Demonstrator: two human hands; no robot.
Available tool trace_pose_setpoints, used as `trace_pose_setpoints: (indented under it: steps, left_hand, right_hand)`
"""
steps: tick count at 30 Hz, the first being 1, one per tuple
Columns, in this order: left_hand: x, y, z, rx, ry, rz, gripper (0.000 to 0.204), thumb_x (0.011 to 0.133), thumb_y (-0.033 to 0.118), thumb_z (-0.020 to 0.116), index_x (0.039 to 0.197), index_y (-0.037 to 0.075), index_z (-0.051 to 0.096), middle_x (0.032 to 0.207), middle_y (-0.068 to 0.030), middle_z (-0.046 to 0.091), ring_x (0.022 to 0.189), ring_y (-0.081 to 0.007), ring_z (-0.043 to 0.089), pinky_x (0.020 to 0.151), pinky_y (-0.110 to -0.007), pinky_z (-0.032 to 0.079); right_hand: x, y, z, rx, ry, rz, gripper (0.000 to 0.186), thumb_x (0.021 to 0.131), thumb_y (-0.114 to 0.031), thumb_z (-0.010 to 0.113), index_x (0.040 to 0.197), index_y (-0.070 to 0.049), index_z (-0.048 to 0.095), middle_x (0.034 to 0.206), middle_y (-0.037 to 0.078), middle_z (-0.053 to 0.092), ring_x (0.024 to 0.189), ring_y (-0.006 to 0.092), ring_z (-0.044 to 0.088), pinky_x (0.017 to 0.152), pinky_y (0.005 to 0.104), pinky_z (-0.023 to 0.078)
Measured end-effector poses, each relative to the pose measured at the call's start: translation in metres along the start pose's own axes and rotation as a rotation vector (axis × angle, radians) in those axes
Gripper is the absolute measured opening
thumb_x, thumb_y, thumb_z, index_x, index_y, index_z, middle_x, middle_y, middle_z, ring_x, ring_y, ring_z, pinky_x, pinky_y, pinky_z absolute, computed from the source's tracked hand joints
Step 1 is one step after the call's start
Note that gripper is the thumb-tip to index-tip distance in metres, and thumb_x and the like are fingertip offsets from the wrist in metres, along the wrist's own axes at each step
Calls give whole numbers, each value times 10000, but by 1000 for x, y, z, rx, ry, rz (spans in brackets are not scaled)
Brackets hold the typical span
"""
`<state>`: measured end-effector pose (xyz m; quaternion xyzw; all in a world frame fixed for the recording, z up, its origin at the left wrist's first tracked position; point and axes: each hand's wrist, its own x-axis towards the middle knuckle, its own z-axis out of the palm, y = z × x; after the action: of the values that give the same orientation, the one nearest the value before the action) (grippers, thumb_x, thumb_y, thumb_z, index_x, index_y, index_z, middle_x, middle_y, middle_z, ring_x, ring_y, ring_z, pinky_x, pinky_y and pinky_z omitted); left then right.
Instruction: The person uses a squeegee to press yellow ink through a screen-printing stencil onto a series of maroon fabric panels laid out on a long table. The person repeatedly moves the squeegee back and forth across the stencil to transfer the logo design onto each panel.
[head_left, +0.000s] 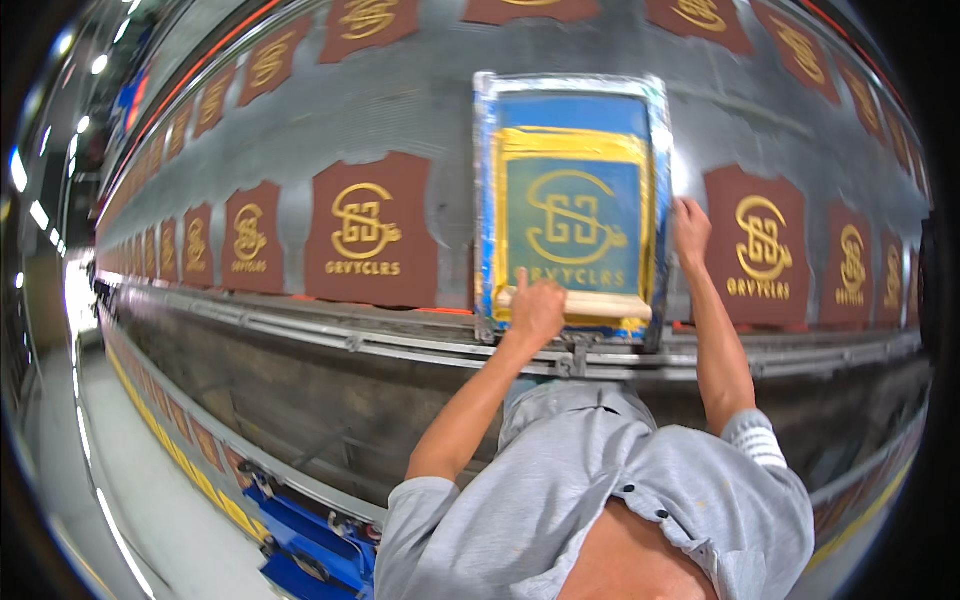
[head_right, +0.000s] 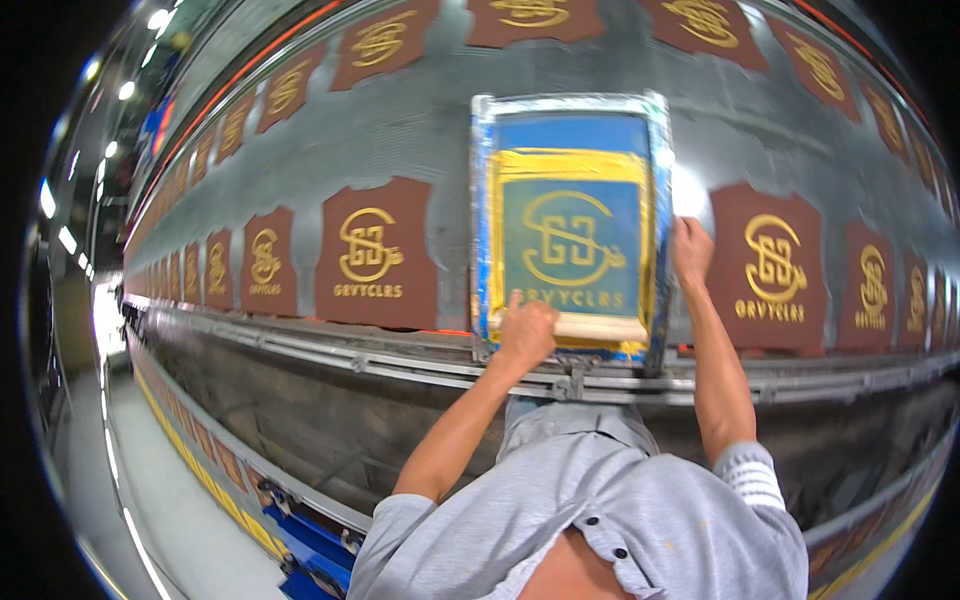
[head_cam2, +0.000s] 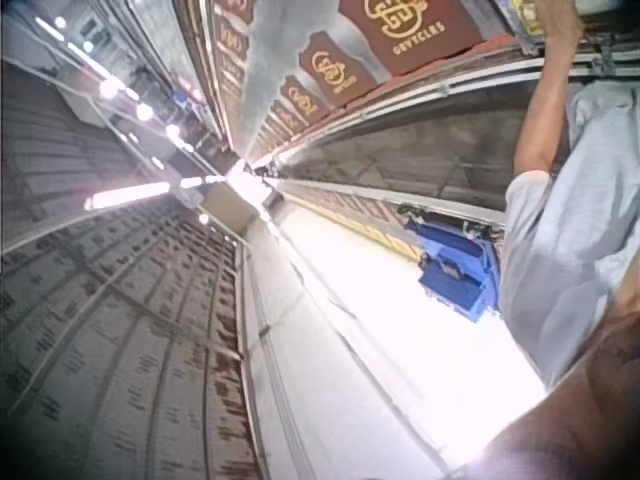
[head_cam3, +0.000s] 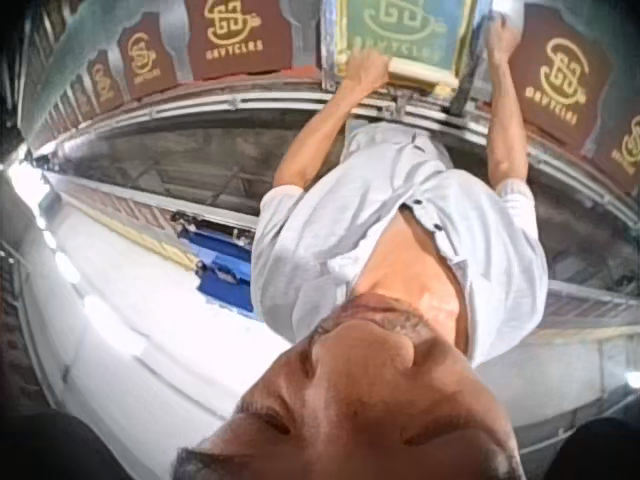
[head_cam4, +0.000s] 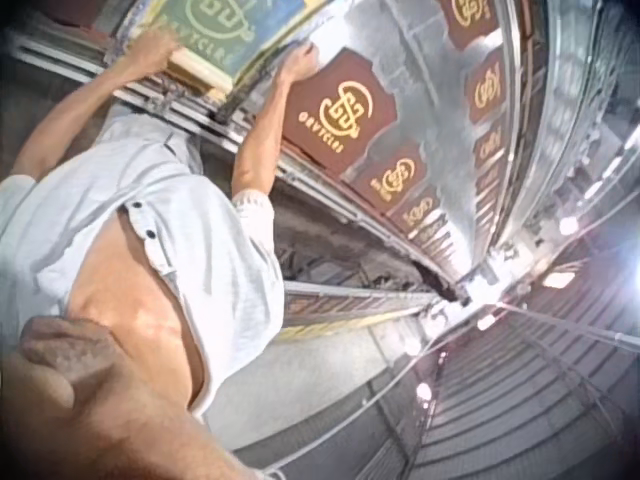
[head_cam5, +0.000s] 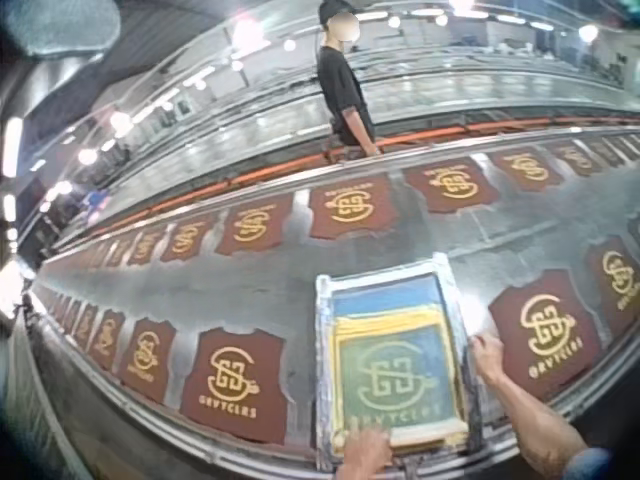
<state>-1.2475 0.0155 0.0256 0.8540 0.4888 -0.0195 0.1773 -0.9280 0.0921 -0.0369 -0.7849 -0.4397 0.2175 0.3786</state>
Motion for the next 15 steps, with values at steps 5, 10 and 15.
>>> trace_pose_setpoints:
  steps: [5,10,15]
  left_hand:
    - [-9,10,0,-92,20,-37,136,697,7,625,794,62,702,858,-133,688,896,-314,672,856,-443,502]
    - [-38,17,18,-105,319,72,195,679,-2,620,872,18,641,918,-125,644,855,-322,653,750,-431,526]
    - [-18,7,5,-102,7,-138,93,689,79,666,754,73,732,802,-167,700,734,-363,702,652,-476,562]
  right_hand:
    - [-3,9,10,-149,16,34,310,955,-303,557,1022,-45,714,932,202,707,878,373,676,781,436,502]
    - [-3,2,0,-190,-13,73,335,969,-316,509,1065,-76,721,1026,213,694,981,410,643,849,489,485]
    - [-23,-43,-18,-292,74,-366,326,964,-358,598,1043,-80,750,1248,188,599,1207,354,505,1006,470,412]
